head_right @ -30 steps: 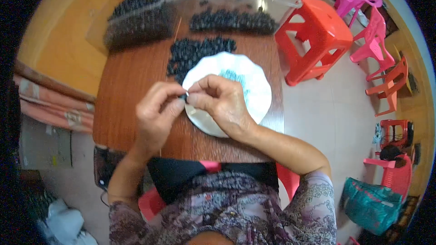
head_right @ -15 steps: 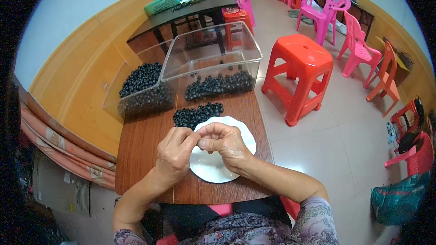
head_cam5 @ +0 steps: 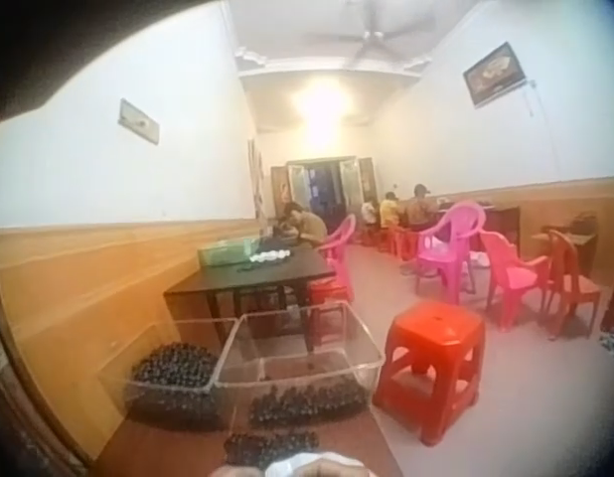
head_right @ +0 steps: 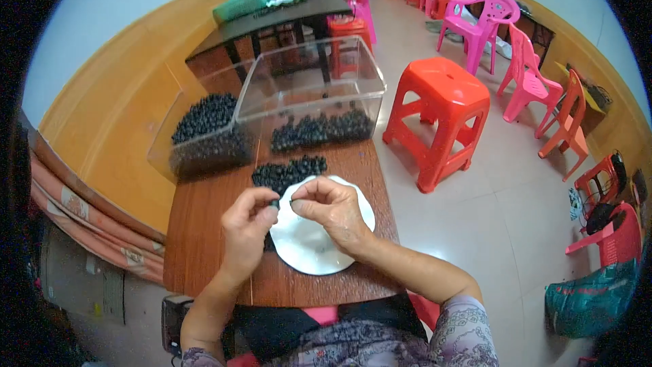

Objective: Manually assembling small black plastic components at a workshop table.

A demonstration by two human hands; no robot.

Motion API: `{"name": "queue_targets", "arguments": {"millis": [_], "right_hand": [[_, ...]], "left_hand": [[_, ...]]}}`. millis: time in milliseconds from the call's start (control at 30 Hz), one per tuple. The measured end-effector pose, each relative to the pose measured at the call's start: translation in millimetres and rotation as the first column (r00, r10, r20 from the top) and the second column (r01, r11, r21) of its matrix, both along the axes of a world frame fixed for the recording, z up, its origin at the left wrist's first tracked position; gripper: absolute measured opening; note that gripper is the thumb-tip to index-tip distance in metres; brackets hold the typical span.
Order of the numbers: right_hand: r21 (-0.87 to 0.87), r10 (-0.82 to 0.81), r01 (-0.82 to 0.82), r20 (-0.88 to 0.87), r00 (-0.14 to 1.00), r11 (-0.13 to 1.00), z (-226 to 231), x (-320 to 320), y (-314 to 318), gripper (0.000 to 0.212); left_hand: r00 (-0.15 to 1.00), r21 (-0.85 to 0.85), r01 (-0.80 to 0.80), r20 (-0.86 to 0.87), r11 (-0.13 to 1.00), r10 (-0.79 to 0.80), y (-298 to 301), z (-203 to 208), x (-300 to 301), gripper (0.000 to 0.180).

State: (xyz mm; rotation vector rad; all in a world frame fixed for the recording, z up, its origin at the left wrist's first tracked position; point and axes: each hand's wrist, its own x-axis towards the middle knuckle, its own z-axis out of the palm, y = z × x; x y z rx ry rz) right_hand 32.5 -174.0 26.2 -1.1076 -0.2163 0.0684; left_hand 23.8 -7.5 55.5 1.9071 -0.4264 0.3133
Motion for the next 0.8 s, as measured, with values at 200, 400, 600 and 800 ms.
{"name": "queue_targets", "arguments": {"millis": [200, 400, 600, 800], "right_hand": [[-0.521, 0.016, 0.156, 0.311, 0.95, 0.839, 15.1, -2.6, 0.3, 0.014], [-0.487, 0.085, 0.246, 0.563, 0.822, 0.838, 5.0, 12.6, 20.0, 0.011], [-0.586, 0.341, 0.577, 0.807, 0.483, 0.57, -1.7, 12.1, 30.7, 0.022], [-0.661, 0.33, 0.41, 0.704, 0.629, 0.629, 1.4, 16.1, 14.4, 0.021]], "left_hand": [[0.881, -0.619, -0.106, -0.422, 0.778, -0.216, 9.8, -16.8, -2.4, 0.018], [0.75, -0.85, -0.1, -0.406, 0.517, -0.522, 14.9, -48.8, 10.1, 0.018], [0.686, -0.893, -0.38, -0.447, 0.241, -0.574, 11.9, -62.9, 13.3, 0.013], [0.66, -0.917, -0.319, -0.397, 0.24, -0.638, 15.0, -63.0, 12.6, 0.016]]}}
